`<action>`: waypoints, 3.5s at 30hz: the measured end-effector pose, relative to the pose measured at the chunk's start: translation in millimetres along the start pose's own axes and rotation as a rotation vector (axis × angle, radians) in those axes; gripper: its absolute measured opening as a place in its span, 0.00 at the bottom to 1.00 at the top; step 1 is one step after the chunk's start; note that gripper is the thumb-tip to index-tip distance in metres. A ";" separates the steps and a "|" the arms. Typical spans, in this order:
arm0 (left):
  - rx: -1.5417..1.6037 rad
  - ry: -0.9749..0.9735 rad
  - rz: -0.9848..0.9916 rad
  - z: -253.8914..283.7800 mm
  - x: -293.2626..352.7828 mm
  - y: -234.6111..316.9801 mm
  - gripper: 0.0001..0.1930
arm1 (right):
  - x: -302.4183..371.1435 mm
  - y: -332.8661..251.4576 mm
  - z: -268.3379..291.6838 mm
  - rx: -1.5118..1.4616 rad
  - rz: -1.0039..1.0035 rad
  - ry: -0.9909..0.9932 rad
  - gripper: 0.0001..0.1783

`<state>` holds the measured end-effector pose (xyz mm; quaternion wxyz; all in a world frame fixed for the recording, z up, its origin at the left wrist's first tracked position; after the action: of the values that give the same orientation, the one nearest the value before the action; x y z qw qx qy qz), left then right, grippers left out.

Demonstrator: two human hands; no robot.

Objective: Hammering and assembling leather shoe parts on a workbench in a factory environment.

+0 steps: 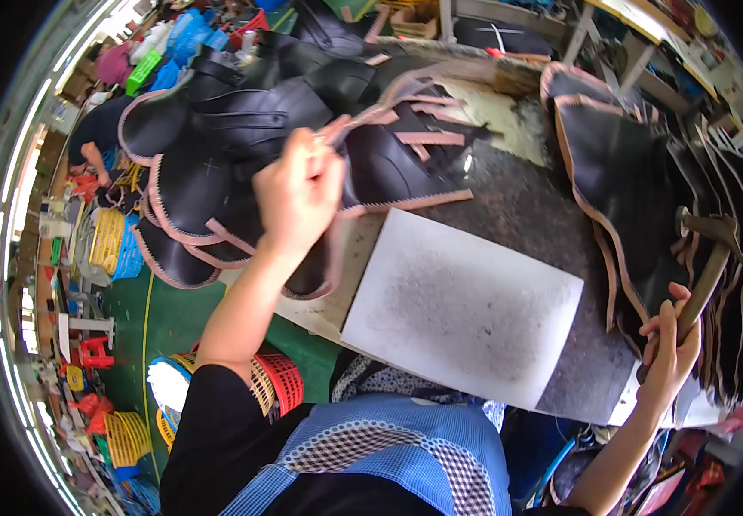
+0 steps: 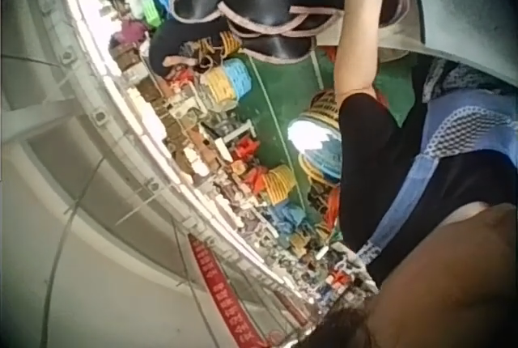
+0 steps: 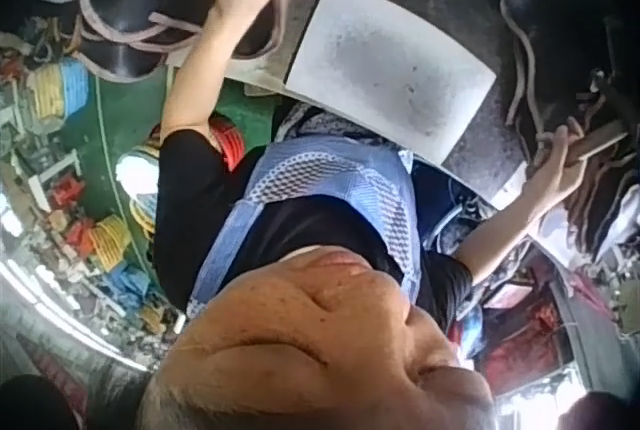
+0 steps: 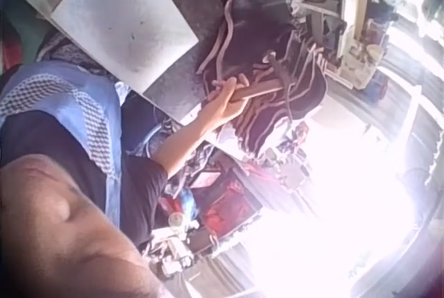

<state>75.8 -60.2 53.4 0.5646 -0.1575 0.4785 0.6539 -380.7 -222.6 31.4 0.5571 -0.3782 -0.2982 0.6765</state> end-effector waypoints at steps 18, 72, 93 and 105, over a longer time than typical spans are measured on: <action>0.303 -0.405 -0.044 -24.5 43.3 74.2 0.12 | 93.7 -50.8 -61.8 0.002 -0.029 -0.585 0.10; 0.363 -0.520 0.043 -84.7 100.3 70.8 0.06 | 84.9 -100.1 -72.0 -0.185 0.326 -0.380 0.12; 0.969 -0.740 0.712 -82.4 108.6 20.4 0.11 | 88.4 -35.8 -102.0 0.147 0.015 -0.569 0.15; 0.759 -0.755 0.438 -78.1 101.5 31.3 0.07 | 83.4 -50.8 -106.1 0.140 0.101 -0.529 0.11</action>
<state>-9.9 -60.3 -46.8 0.5648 0.4029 0.4663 0.5488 -272.1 -132.6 1.5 0.4502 -0.1632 -0.3667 0.7976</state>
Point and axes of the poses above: each hand's wrist, its own x-axis away from the middle knuckle, its own z-axis out of the back of the hand, y = z × x, the point moved 6 cm from there along -x, towards the middle knuckle, and after that the axes turned 13 degrees about x, right-handed, at the moved point
